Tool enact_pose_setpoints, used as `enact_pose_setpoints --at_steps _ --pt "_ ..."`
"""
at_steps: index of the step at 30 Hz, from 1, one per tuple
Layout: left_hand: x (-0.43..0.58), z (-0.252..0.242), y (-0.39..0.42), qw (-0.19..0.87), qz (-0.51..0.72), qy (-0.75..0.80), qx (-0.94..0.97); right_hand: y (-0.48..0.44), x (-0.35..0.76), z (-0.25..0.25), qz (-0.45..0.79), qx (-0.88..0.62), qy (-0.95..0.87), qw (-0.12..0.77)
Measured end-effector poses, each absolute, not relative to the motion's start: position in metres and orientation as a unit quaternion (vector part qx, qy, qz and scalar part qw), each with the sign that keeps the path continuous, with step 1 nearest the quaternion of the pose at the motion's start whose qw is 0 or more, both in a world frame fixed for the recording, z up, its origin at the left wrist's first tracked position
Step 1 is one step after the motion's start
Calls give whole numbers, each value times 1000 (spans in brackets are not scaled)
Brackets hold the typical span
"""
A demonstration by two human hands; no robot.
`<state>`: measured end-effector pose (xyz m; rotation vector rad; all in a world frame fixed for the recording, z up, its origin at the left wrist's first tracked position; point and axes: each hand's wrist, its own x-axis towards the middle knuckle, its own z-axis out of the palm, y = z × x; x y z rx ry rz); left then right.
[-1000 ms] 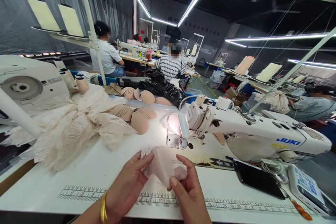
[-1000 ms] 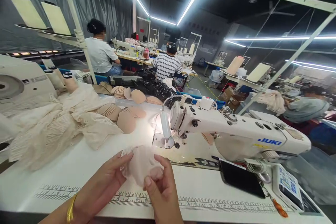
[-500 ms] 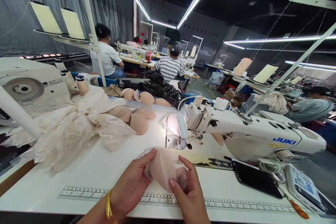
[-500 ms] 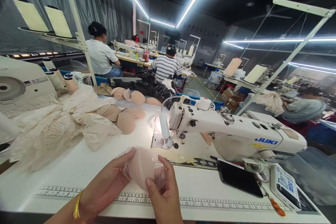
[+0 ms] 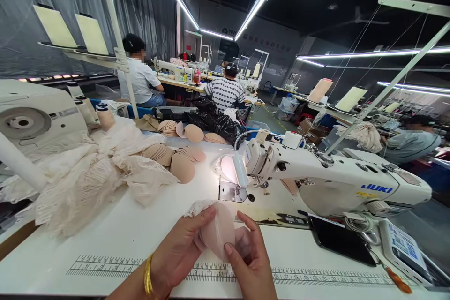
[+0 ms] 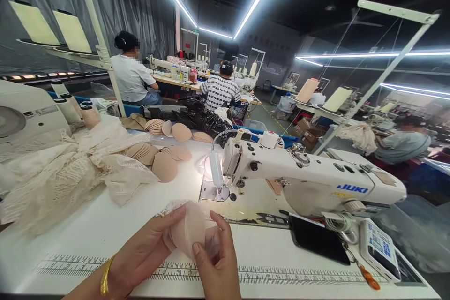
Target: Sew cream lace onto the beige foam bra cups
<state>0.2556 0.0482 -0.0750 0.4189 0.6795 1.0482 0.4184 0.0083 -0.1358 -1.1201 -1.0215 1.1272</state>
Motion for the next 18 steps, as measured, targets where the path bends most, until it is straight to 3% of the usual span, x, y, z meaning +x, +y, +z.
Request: enact_pose_setpoints --at_steps 12,15,18 --pt "246 -45 68 735 416 320 429 25 461 -127 519 -432 -468 571" --pt "243 -32 79 615 325 307 650 50 491 -117 397 -412 -650 500" --pt "248 -29 100 374 219 204 878 88 513 -102 121 -313 -861 383"
